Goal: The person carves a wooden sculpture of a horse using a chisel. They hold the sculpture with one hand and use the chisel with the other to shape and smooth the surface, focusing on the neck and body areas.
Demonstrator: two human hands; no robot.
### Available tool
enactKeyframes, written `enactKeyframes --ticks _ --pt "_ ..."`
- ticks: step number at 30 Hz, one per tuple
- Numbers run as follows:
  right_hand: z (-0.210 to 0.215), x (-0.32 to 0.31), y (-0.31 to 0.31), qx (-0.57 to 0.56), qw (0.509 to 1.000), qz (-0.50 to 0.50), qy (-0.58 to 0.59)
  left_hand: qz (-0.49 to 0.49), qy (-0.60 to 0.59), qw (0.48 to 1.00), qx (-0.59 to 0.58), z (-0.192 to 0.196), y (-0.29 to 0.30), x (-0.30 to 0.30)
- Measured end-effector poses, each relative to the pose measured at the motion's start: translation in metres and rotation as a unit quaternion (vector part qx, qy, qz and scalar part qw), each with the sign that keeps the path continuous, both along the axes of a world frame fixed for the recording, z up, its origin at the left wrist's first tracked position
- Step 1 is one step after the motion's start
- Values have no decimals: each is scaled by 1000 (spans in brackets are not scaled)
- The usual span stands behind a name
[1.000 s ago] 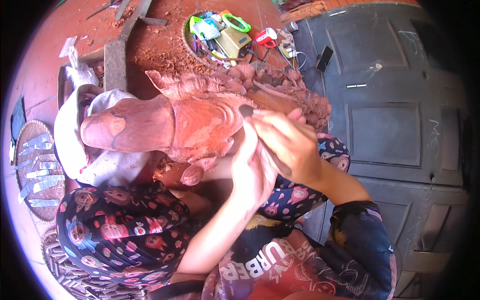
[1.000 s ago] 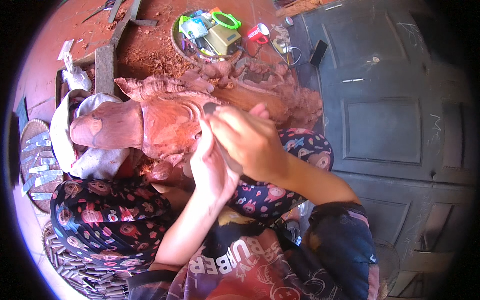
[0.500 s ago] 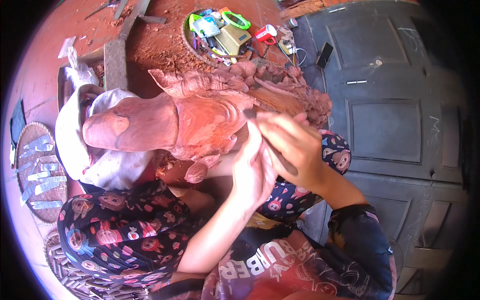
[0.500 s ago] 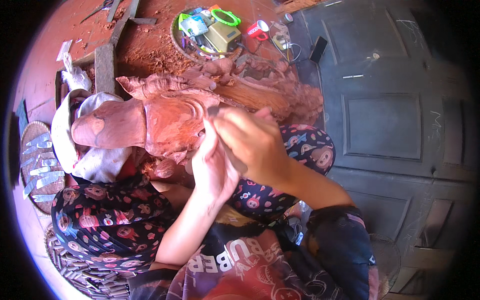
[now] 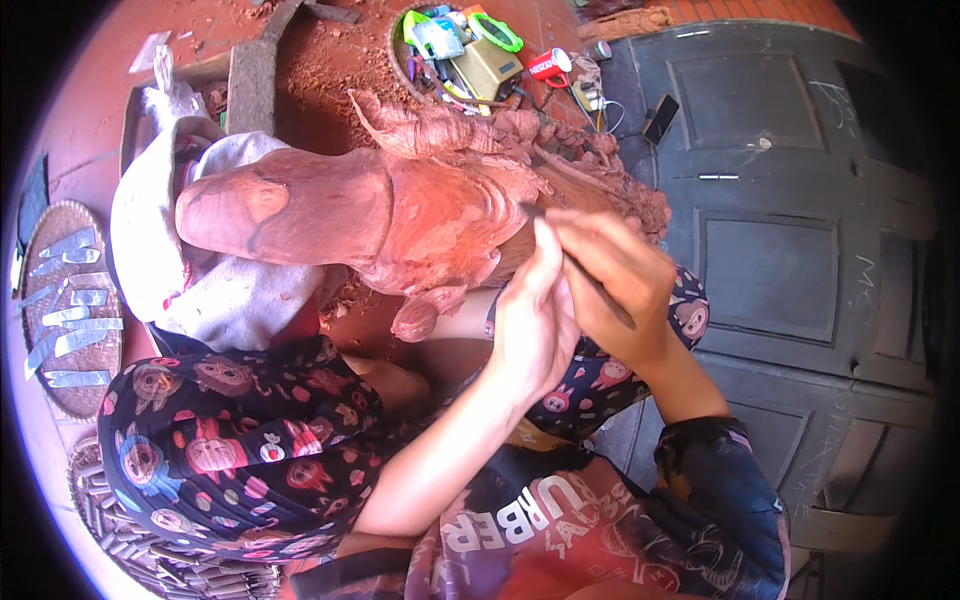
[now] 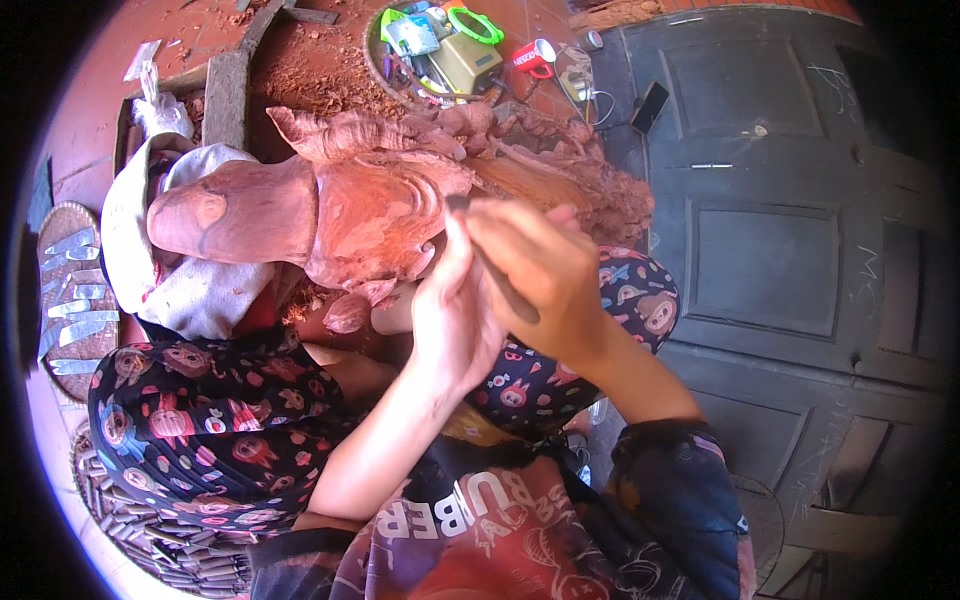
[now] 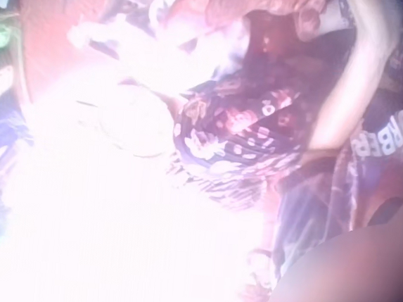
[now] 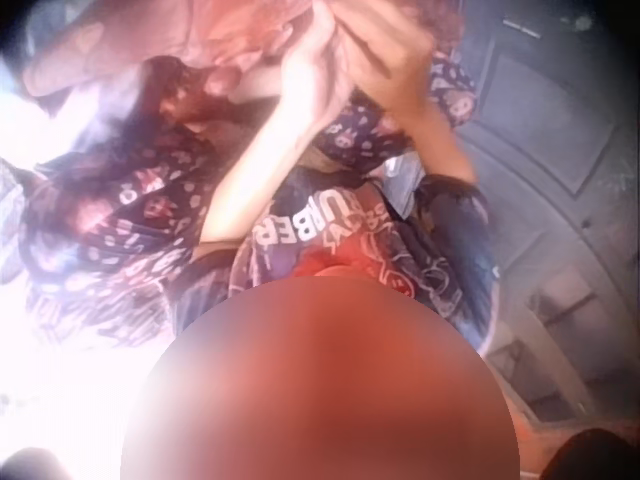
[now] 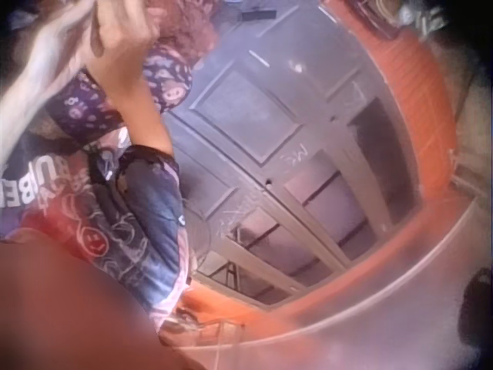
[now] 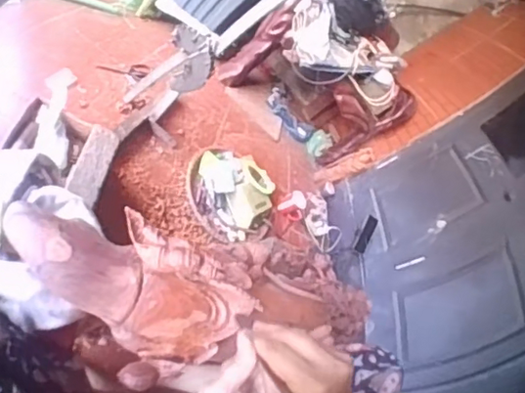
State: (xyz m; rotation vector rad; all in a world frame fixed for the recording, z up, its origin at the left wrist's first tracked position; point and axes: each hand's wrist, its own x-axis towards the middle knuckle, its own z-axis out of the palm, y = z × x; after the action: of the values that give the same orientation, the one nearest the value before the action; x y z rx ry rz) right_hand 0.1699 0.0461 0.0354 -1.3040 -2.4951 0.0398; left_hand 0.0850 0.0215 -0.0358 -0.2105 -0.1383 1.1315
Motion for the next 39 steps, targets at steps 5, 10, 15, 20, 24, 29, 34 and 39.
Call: enactKeyframes --ticks 5,10,15,20,24,29,34,39 --pt "-9 0 -11 19 1000 -10 -6 -8 12 999 -39 -2 -10 3" --pt "-13 -5 -7 39 998 -45 -8 -21 -4 1000 -14 -4 -1 4" --pt "-10 2 -8 23 999 -37 8 -11 22 999 -23 -4 -5 6" --pt "-27 4 -18 65 997 -25 21 -15 -1 1000 -6 -7 -10 5" --pt "-14 -3 -9 51 997 -46 41 -29 40 999 8 -3 2 0" --pt "-25 -2 -21 70 995 -42 58 -36 30 999 0 -5 -12 -4" --pt "-26 -3 -20 64 995 -48 60 -35 68 997 1 -2 -11 -6" --pt "-15 -6 -10 61 997 -31 41 -17 55 998 -26 -5 -2 -3"
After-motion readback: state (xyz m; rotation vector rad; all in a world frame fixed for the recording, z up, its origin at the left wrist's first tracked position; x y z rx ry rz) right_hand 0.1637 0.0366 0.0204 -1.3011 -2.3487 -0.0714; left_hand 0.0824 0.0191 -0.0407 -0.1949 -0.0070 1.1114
